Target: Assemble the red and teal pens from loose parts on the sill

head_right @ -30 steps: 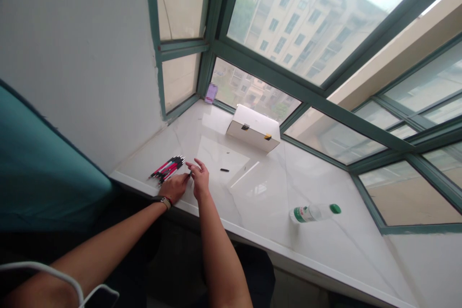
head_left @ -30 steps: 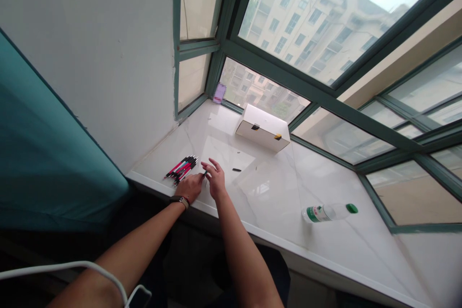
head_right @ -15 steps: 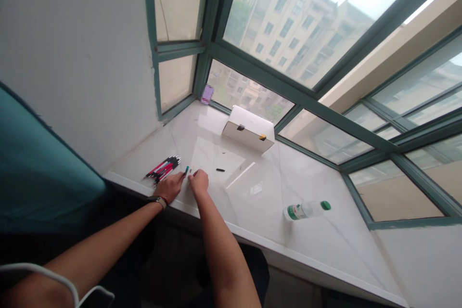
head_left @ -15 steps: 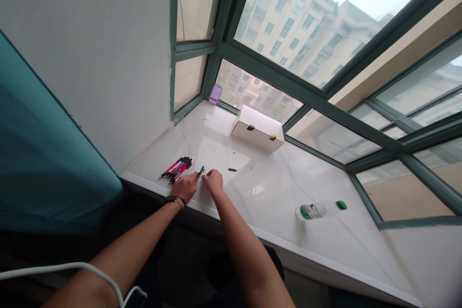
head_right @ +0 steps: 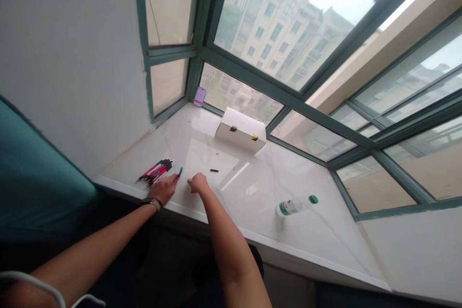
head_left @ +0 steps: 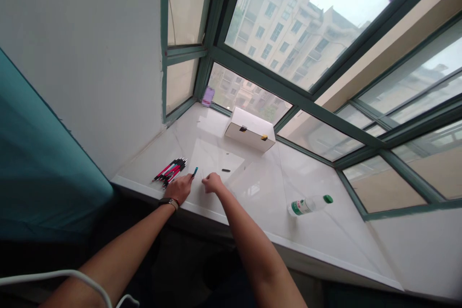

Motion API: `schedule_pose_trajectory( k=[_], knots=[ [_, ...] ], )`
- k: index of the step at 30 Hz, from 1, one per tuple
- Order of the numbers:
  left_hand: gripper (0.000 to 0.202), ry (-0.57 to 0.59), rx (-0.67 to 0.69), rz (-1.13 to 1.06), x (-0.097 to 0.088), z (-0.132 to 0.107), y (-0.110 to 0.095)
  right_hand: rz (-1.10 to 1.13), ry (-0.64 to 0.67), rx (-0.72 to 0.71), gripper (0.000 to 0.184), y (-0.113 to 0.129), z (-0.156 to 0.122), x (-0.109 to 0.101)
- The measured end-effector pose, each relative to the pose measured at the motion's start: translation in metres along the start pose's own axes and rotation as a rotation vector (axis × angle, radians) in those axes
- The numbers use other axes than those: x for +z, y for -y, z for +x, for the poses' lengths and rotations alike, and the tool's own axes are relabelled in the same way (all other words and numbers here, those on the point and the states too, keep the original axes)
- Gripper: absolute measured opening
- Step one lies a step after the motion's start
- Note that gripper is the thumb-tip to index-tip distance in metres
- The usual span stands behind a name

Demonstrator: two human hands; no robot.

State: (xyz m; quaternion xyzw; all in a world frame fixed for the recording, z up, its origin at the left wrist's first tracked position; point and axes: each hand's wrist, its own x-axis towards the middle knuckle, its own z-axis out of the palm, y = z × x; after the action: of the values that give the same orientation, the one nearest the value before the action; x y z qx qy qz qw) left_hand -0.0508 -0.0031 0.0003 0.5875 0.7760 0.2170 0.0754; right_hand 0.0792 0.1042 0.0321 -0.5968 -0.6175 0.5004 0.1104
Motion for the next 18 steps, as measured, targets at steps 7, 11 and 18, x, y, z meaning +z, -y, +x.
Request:
schedule_pose_trajectory(
  k=[7,11,18],
  knots=[
    [0.034,0.013,0.005,-0.022,-0.002,-0.001,-0.001,0.504,-0.005,-0.373,0.028,0.04,-0.012,-0.01],
    [0.035,-0.004,0.006,-0.01,-0.001,0.0,-0.001,0.362,-0.093,-0.523,0.028,0.049,-0.01,-0.003],
    [0.034,-0.029,0.027,-0.001,0.0,0.0,0.0,0.201,-0.217,-0.589,0.027,0.038,-0.006,0.004]
  ],
)
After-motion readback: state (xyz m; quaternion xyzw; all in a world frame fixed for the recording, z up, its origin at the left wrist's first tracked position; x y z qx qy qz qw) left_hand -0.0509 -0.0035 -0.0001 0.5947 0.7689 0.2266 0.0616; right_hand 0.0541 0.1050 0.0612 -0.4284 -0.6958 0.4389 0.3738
